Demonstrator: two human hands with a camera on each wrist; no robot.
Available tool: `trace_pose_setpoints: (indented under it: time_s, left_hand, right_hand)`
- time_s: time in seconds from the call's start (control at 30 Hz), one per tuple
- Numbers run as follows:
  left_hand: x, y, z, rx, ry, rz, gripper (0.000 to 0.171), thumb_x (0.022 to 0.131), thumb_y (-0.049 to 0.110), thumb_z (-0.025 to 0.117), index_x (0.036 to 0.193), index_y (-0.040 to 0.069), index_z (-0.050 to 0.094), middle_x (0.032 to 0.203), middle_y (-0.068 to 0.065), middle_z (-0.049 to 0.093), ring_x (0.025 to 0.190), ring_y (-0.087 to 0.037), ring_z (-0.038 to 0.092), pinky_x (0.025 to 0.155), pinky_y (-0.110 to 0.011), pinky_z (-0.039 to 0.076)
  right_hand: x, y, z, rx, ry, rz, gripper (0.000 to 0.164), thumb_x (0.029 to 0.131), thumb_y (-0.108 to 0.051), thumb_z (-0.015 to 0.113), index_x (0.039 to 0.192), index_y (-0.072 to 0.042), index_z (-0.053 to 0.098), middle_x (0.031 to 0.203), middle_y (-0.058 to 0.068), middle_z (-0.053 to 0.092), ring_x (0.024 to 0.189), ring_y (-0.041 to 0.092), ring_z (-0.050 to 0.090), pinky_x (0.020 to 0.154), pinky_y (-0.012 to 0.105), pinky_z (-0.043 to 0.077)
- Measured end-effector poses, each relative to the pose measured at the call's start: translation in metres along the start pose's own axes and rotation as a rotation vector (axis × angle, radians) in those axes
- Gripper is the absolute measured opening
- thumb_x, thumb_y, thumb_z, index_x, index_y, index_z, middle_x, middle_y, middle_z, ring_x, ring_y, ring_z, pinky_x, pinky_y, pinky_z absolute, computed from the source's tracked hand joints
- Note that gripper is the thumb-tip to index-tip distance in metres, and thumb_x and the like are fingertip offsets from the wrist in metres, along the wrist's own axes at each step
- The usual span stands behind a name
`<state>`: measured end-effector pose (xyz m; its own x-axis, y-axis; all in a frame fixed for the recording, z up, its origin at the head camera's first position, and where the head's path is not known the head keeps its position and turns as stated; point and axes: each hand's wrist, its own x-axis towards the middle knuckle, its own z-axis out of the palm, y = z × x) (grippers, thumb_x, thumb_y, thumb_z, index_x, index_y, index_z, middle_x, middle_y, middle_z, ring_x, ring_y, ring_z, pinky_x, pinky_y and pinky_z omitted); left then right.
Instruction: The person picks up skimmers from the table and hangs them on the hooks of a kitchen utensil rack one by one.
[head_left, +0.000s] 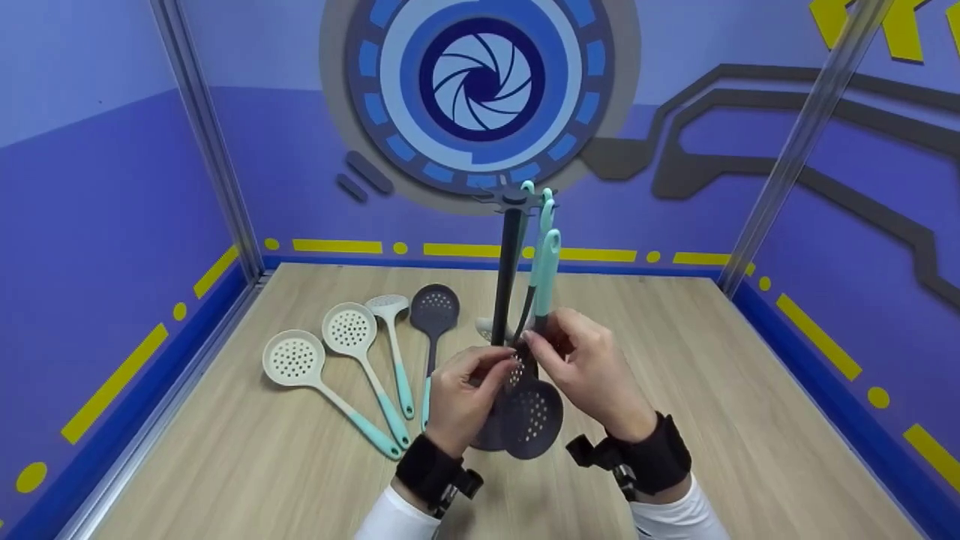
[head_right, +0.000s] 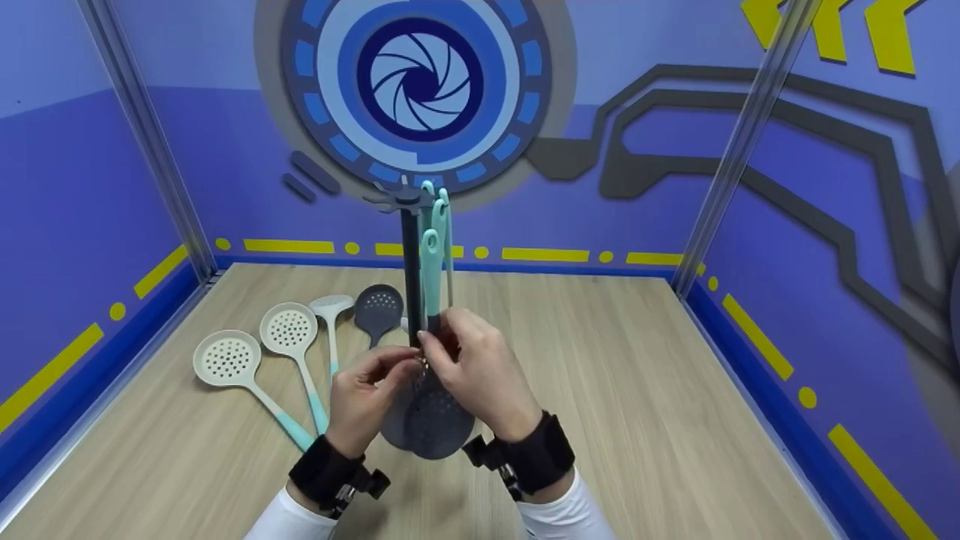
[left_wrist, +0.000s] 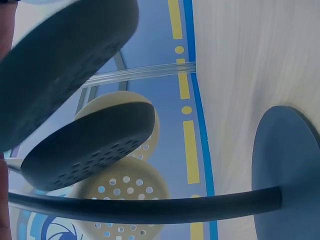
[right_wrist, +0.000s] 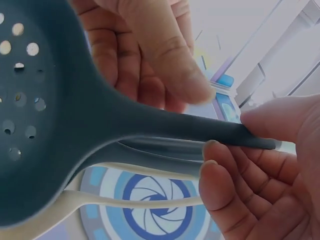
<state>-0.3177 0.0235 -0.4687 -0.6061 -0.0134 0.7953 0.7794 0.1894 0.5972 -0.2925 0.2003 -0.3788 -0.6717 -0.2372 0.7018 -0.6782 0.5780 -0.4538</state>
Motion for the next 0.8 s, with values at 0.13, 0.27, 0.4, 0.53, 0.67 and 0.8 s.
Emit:
trace_pose_setpoints:
  time_s: [0.13, 0.27, 0.4, 0.53, 0.67, 0.8]
  left_hand:
    - [0.002, -0.008, -0.004, 0.036, 0.07, -0.09, 0.014, 0.094, 0.028, 0.068, 0.106, 0.022, 0.073, 0.094, 0.006, 0.075, 0.076, -0.005, 0.068, 0.064, -0.023, 0.057]
    - [0.002, -0.02, -0.006, 0.085, 0.09, -0.2, 0.017, 0.096, 0.03, 0.066, 0.111, 0.024, 0.071, 0.103, 0.008, 0.073, 0.088, -0.006, 0.069, 0.072, -0.027, 0.059]
    - [0.0, -0.031, -0.005, 0.138, 0.018, -0.291, 0.024, 0.098, 0.027, 0.063, 0.121, 0.022, 0.067, 0.116, 0.006, 0.071, 0.1, -0.007, 0.069, 0.082, -0.027, 0.059]
    - [-0.003, -0.037, -0.004, 0.157, -0.069, -0.364, 0.032, 0.099, 0.024, 0.062, 0.131, 0.019, 0.063, 0.127, 0.003, 0.068, 0.107, -0.01, 0.069, 0.088, -0.025, 0.058]
    - [-0.005, -0.039, -0.002, 0.158, -0.122, -0.426, 0.034, 0.099, 0.024, 0.062, 0.132, 0.019, 0.062, 0.126, 0.0, 0.069, 0.109, -0.013, 0.069, 0.09, -0.025, 0.057]
    - [-0.005, -0.039, 0.0, 0.155, -0.165, -0.482, 0.033, 0.098, 0.022, 0.063, 0.131, 0.021, 0.062, 0.122, 0.001, 0.071, 0.108, -0.012, 0.068, 0.089, -0.023, 0.057]
  right_hand:
    - [0.001, 0.0, -0.004, -0.005, 0.029, 0.001, 0.009, 0.096, -0.028, 0.065, 0.093, -0.02, 0.064, 0.078, -0.01, 0.059, 0.063, 0.002, 0.055, 0.052, 0.02, 0.046]
    - [0.001, -0.001, -0.006, -0.021, 0.05, -0.01, 0.008, 0.097, -0.025, 0.065, 0.094, -0.017, 0.065, 0.078, -0.008, 0.059, 0.064, 0.003, 0.054, 0.052, 0.02, 0.045]
    - [0.0, -0.001, -0.006, -0.038, 0.059, -0.013, 0.009, 0.097, -0.024, 0.064, 0.099, -0.016, 0.066, 0.08, -0.006, 0.058, 0.065, 0.004, 0.053, 0.052, 0.019, 0.044]
    - [0.0, -0.001, -0.007, -0.045, 0.064, -0.013, 0.013, 0.098, -0.023, 0.062, 0.107, -0.015, 0.068, 0.081, -0.005, 0.057, 0.065, 0.005, 0.051, 0.052, 0.019, 0.041]
    - [0.001, 0.0, -0.006, -0.044, 0.079, -0.019, 0.017, 0.099, -0.021, 0.061, 0.113, -0.016, 0.069, 0.08, -0.005, 0.054, 0.064, 0.005, 0.048, 0.052, 0.018, 0.039]
    - [0.002, 0.001, -0.006, -0.041, 0.113, -0.046, 0.021, 0.098, -0.018, 0.062, 0.118, -0.014, 0.069, 0.079, -0.006, 0.051, 0.064, 0.004, 0.045, 0.051, 0.018, 0.037]
